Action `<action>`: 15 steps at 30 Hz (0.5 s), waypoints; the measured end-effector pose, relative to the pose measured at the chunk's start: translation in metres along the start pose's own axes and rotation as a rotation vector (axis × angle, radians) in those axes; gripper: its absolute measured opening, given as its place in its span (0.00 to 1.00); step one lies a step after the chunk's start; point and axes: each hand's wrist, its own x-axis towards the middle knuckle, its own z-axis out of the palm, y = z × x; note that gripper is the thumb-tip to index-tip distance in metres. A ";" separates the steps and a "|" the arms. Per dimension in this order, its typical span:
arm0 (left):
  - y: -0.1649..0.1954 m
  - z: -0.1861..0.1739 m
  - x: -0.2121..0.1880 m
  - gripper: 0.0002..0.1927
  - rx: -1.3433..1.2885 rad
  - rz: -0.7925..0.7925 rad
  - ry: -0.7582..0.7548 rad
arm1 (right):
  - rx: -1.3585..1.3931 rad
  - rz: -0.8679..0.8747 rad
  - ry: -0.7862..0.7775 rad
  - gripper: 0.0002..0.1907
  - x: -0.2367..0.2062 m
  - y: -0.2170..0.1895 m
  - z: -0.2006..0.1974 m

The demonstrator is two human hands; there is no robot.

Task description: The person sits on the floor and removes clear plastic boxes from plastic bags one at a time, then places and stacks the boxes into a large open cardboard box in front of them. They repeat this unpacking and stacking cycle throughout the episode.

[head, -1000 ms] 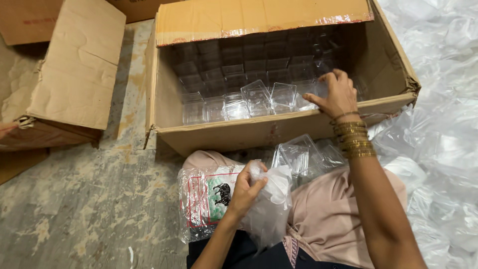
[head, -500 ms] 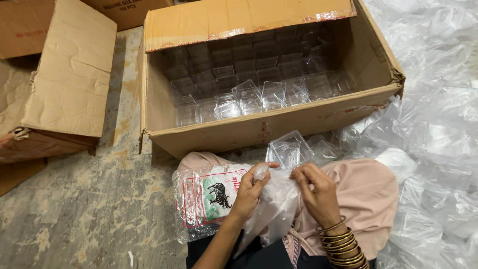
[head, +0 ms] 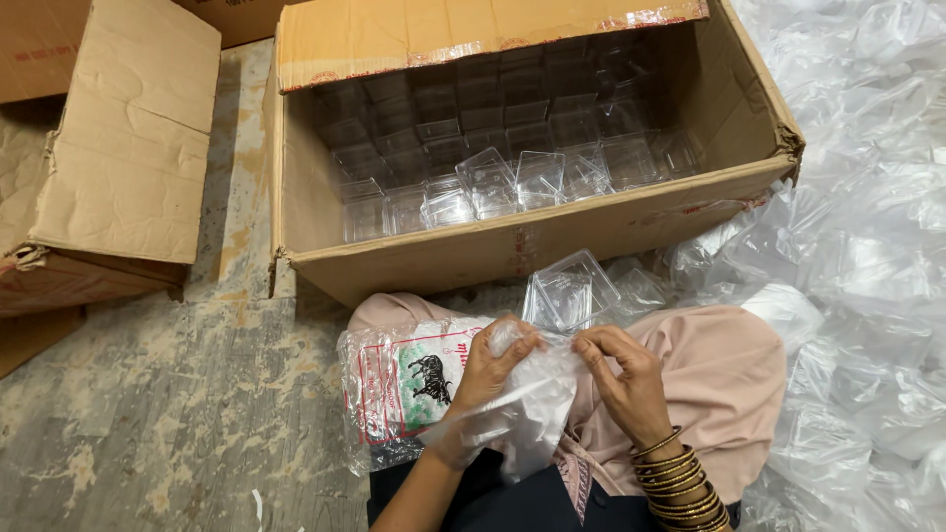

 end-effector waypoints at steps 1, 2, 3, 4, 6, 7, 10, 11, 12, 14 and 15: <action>0.000 0.000 -0.001 0.11 -0.014 -0.012 -0.008 | 0.136 0.062 0.001 0.11 0.000 0.002 0.000; -0.001 0.000 -0.002 0.12 -0.028 -0.025 -0.016 | 0.272 0.124 0.002 0.11 0.000 0.004 0.000; -0.003 0.000 -0.002 0.12 -0.042 -0.039 -0.025 | 0.409 0.188 0.004 0.12 0.000 0.005 -0.001; -0.005 -0.001 -0.001 0.12 0.005 -0.068 -0.017 | 0.462 0.181 -0.010 0.12 0.000 0.004 -0.002; -0.011 -0.003 0.002 0.12 0.099 -0.123 -0.001 | 0.569 0.165 -0.039 0.13 0.002 0.001 -0.004; -0.014 -0.005 0.004 0.11 0.121 -0.114 -0.006 | 0.526 0.167 -0.040 0.11 0.002 -0.002 -0.004; -0.022 -0.007 0.007 0.10 0.203 -0.039 -0.030 | 0.320 0.097 -0.065 0.14 0.003 -0.011 -0.006; -0.023 -0.007 0.008 0.10 0.240 0.015 -0.047 | 0.201 0.024 -0.084 0.13 0.004 -0.013 -0.006; -0.024 -0.006 0.008 0.10 0.277 0.071 -0.063 | 0.081 -0.049 -0.103 0.12 0.004 -0.013 -0.006; -0.023 -0.005 0.006 0.10 0.196 0.011 -0.043 | 0.055 0.027 -0.087 0.09 0.004 -0.013 -0.004; -0.022 -0.004 0.006 0.10 0.156 -0.017 -0.032 | 0.041 0.063 -0.078 0.08 0.004 -0.011 -0.003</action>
